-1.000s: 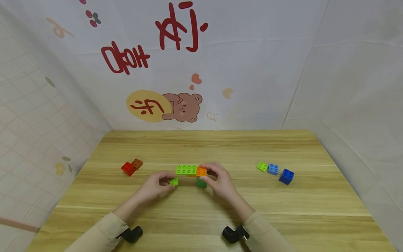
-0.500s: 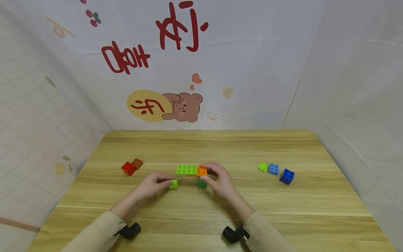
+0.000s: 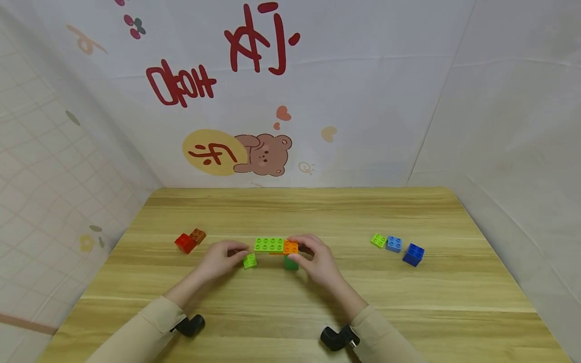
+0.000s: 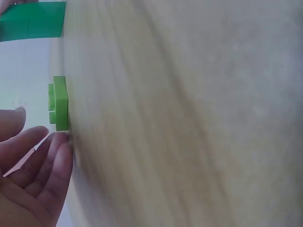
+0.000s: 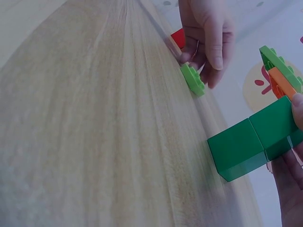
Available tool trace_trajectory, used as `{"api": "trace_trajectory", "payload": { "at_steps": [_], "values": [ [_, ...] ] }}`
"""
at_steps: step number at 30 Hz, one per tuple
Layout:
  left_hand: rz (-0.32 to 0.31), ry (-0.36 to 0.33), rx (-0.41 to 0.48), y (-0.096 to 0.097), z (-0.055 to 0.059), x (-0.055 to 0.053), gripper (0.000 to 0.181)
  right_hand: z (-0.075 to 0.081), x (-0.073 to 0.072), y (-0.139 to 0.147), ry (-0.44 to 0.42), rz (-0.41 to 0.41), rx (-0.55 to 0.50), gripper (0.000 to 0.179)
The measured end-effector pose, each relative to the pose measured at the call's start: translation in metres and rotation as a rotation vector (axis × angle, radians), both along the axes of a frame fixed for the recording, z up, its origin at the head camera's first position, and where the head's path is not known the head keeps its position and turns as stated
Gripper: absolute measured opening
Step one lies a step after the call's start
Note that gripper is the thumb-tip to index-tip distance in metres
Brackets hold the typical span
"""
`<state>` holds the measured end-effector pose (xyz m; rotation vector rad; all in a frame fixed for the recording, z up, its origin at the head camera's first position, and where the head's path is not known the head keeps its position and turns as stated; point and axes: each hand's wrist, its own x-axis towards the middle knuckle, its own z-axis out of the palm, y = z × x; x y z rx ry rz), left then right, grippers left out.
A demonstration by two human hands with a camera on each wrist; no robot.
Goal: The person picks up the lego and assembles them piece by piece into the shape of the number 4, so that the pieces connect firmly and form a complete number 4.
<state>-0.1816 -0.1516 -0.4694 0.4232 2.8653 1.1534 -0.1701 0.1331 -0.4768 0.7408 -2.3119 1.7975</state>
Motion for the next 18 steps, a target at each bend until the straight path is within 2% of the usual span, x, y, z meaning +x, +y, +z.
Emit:
{"api": "trace_trajectory", "payload": {
  "at_steps": [4, 5, 11, 18],
  "values": [
    [-0.013, 0.016, -0.002, -0.0003, 0.0021, 0.0008, 0.028, -0.0014, -0.0009, 0.0005, 0.008, -0.005, 0.007, 0.036],
    [-0.024, 0.007, 0.008, -0.0004, 0.0018, 0.0013, 0.032, -0.0063, -0.0031, 0.0015, 0.012, -0.006, 0.006, 0.036],
    [-0.039, -0.07, 0.08, 0.0007, -0.0035, 0.0038, 0.047, -0.0076, -0.0032, 0.0019, 0.006, -0.009, 0.006, 0.037],
    [-0.071, -0.019, 0.046, 0.0023, -0.0076, 0.0038, 0.05, -0.007, -0.0026, 0.0012, 0.003, -0.008, -0.002, 0.037]
  ]
}}
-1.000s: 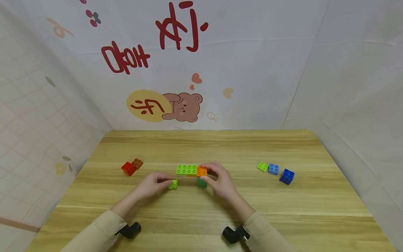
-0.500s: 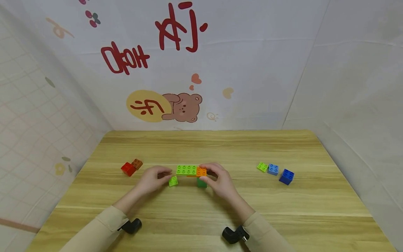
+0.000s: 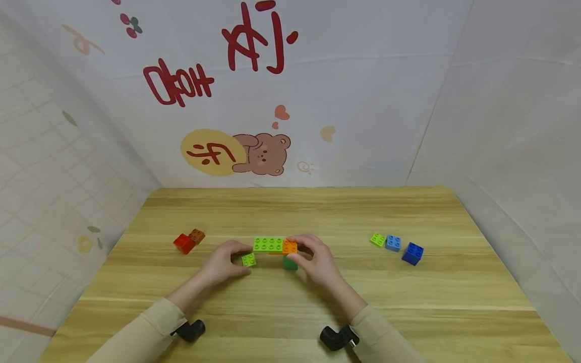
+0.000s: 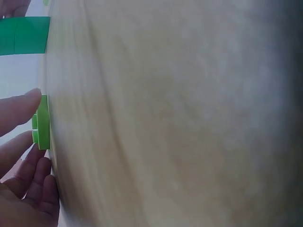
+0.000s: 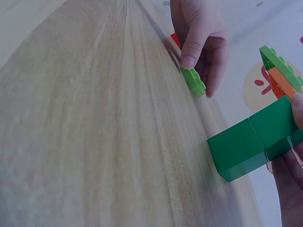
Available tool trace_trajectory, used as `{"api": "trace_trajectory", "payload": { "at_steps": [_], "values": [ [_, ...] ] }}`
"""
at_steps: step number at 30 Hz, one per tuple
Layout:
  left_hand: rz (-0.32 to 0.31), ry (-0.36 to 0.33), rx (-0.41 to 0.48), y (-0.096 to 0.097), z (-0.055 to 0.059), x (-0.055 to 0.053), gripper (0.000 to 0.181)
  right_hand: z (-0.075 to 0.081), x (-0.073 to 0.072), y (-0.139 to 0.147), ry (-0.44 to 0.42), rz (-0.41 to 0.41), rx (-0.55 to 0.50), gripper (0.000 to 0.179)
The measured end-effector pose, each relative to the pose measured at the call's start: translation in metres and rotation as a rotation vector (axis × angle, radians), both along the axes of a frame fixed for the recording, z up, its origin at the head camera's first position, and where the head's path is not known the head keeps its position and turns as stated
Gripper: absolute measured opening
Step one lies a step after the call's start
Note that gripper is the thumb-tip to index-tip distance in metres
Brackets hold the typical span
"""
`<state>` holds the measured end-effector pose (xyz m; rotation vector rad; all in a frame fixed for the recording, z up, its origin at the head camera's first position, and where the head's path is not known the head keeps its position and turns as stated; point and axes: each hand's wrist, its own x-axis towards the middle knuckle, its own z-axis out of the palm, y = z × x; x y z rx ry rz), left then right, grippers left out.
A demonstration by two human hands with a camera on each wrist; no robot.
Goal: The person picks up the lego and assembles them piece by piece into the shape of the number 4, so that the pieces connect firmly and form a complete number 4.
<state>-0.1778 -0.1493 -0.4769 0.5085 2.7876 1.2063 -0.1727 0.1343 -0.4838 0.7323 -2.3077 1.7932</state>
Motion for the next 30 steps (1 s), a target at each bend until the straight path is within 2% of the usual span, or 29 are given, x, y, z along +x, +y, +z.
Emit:
{"api": "trace_trajectory", "payload": {
  "at_steps": [6, 19, 24, 30],
  "values": [
    [-0.034, 0.026, -0.045, -0.0011, -0.003, -0.0031, 0.05, 0.0001, -0.0003, 0.0002, 0.002, -0.003, 0.0, 0.037],
    [-0.051, 0.045, -0.028, -0.0059, -0.0071, -0.0049, 0.042, 0.0003, -0.0012, -0.0006, 0.001, 0.002, 0.004, 0.038],
    [-0.053, 0.038, -0.047, -0.0063, -0.0065, -0.005, 0.038, 0.0009, -0.0005, -0.0006, -0.005, 0.005, 0.005, 0.038],
    [-0.065, -0.008, -0.039, -0.0028, -0.0013, -0.0033, 0.034, 0.0016, 0.0005, -0.0003, -0.033, 0.006, 0.004, 0.037]
  ]
}}
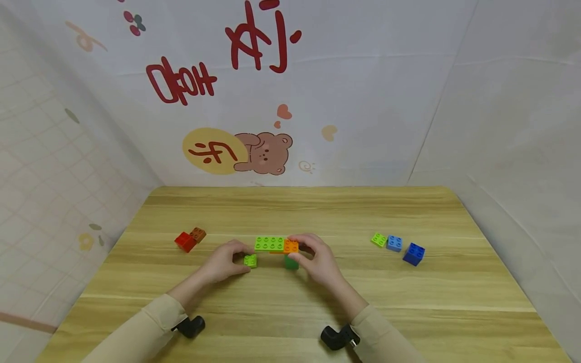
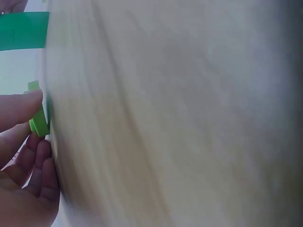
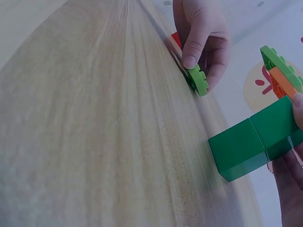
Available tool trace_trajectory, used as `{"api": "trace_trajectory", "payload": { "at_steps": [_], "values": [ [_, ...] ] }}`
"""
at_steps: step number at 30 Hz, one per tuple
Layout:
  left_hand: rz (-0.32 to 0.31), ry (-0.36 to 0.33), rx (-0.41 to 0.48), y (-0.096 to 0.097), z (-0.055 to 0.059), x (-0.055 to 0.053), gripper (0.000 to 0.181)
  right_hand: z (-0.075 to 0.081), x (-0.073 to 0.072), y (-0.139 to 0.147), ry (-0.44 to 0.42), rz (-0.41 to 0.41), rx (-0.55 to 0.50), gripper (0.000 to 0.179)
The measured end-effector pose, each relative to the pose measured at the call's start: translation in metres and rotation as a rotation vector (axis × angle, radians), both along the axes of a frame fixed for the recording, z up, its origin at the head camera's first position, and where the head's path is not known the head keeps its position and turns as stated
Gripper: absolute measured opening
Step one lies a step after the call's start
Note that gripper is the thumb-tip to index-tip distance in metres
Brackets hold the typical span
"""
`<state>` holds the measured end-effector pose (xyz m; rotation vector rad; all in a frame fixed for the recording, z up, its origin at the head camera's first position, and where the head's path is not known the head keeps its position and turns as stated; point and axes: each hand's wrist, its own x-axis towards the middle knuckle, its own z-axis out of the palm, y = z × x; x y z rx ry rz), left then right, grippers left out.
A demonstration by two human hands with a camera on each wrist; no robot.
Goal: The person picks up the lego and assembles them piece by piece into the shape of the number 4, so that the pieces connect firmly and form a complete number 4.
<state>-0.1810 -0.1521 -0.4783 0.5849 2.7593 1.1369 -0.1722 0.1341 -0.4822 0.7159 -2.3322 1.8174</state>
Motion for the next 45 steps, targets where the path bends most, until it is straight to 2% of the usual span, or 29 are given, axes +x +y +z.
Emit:
{"api": "trace_trajectory", "payload": {
  "at_steps": [8, 11, 19, 28, 37, 45],
  "values": [
    [0.0, -0.059, 0.024, 0.007, 0.006, 0.001, 0.033, 0.0, 0.0, -0.002, 0.025, 0.003, -0.009, 0.037],
    [-0.006, -0.082, 0.067, 0.011, 0.008, 0.0, 0.035, 0.0, 0.0, -0.002, 0.04, 0.006, -0.015, 0.037],
    [0.0, -0.165, 0.187, 0.021, 0.013, 0.0, 0.036, -0.001, -0.001, -0.002, 0.014, -0.003, -0.003, 0.038],
    [0.022, -0.204, 0.307, 0.023, 0.025, -0.003, 0.039, 0.001, 0.0, 0.0, -0.009, -0.009, 0.011, 0.037],
    [0.01, -0.236, 0.35, 0.025, 0.03, -0.002, 0.041, 0.002, 0.0, -0.001, -0.015, -0.002, 0.005, 0.036],
    [0.006, -0.238, 0.375, 0.03, 0.033, -0.003, 0.044, 0.0, 0.0, -0.001, -0.02, -0.006, 0.008, 0.038]
  ]
}}
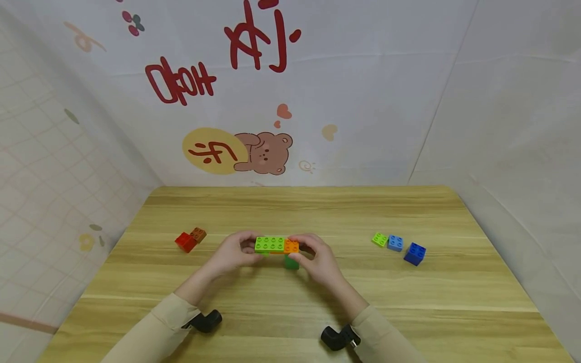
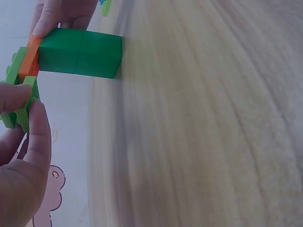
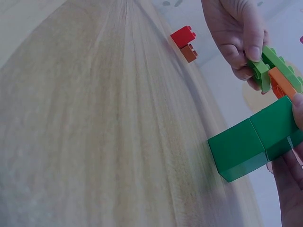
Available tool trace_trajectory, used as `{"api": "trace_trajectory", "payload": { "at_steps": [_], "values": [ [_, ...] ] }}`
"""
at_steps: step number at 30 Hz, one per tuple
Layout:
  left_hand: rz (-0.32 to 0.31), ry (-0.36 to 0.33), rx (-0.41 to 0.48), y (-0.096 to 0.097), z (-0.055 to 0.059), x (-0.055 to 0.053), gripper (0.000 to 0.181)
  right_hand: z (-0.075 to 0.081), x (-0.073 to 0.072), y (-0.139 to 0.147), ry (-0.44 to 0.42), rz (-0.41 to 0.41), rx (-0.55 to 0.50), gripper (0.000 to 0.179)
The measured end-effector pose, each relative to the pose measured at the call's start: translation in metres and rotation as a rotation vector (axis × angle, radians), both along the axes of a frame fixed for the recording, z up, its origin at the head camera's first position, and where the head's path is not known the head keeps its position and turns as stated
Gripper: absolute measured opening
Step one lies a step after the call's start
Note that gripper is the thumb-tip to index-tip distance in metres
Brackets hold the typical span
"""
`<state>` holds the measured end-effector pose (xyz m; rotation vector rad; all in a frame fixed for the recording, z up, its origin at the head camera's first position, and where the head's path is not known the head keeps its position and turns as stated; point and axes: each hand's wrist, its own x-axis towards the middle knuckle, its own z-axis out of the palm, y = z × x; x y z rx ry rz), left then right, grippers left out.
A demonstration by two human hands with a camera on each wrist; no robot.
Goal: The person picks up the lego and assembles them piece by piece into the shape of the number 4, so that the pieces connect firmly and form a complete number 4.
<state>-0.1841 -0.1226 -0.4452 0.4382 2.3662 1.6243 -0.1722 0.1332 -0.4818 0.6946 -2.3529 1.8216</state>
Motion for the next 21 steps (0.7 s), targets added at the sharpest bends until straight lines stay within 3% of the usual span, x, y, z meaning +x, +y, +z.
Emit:
{"api": "trace_trajectory", "payload": {
  "at_steps": [4, 11, 21],
  "values": [
    [-0.006, 0.007, 0.019, 0.002, 0.003, 0.0, 0.044, 0.006, 0.003, -0.002, 0.0, -0.005, 0.008, 0.038],
    [-0.009, -0.005, 0.05, 0.004, 0.008, 0.002, 0.045, 0.033, 0.016, -0.005, -0.003, 0.002, 0.012, 0.035],
    [-0.04, -0.003, 0.097, 0.002, 0.006, 0.001, 0.045, 0.035, 0.016, -0.005, -0.016, 0.003, -0.005, 0.034]
  ]
}}
